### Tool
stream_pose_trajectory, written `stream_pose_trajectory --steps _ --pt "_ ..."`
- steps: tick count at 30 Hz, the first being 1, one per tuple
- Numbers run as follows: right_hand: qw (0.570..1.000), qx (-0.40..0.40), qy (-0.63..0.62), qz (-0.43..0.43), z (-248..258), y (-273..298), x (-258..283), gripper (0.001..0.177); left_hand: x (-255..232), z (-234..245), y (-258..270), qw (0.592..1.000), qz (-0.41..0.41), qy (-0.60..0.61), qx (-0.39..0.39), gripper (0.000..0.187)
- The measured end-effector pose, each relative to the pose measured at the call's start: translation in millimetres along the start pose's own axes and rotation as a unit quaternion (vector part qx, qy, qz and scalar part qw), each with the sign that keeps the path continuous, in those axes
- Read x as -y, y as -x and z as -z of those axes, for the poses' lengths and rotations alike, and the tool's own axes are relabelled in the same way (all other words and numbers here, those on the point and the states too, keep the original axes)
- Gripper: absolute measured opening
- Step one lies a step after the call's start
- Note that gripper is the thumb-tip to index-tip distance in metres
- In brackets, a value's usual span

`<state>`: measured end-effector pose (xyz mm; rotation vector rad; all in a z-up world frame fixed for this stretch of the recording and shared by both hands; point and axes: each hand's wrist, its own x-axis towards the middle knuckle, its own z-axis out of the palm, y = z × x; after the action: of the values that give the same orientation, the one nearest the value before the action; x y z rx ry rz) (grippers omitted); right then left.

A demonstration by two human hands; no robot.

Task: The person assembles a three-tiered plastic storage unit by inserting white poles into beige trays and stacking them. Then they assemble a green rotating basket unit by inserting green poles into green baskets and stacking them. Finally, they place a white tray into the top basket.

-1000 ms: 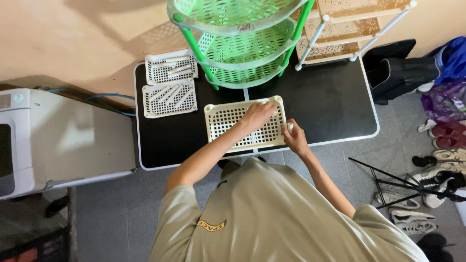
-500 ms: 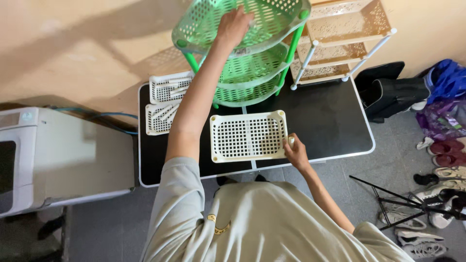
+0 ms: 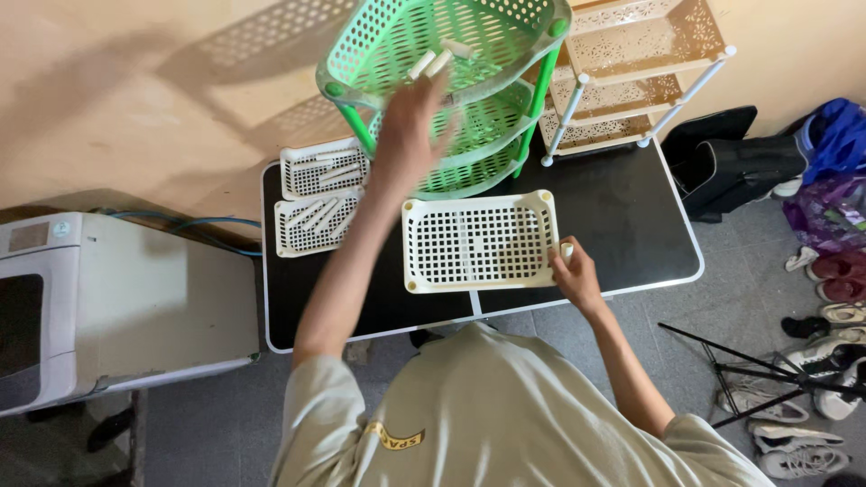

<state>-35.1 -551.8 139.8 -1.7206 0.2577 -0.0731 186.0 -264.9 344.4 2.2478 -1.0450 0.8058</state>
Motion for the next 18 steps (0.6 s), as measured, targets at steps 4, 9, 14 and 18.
stream_pose_trajectory --steps 4,9,14,18 --pt "1.000 0.009 0.011 0.000 8.5 -1.1 46.7 0.021 -128.3 -3.9 102.2 0.950 -0.026 0.128 0.283 0.084" --pt "0.996 0.063 0.055 0.015 17.5 -1.0 104.4 0.024 -159.3 -27.3 144.2 0.955 -0.126 -0.183 0.196 0.084" --pt "0.992 0.054 -0.057 0.094 24.0 -10.8 139.1 0.031 -131.0 -14.9 150.8 0.948 0.159 0.210 0.176 0.056" --pt "0.972 0.086 -0.166 0.143 12.2 -11.3 157.7 0.013 -91.8 16.9 137.9 0.917 0.225 0.325 0.053 0.045"
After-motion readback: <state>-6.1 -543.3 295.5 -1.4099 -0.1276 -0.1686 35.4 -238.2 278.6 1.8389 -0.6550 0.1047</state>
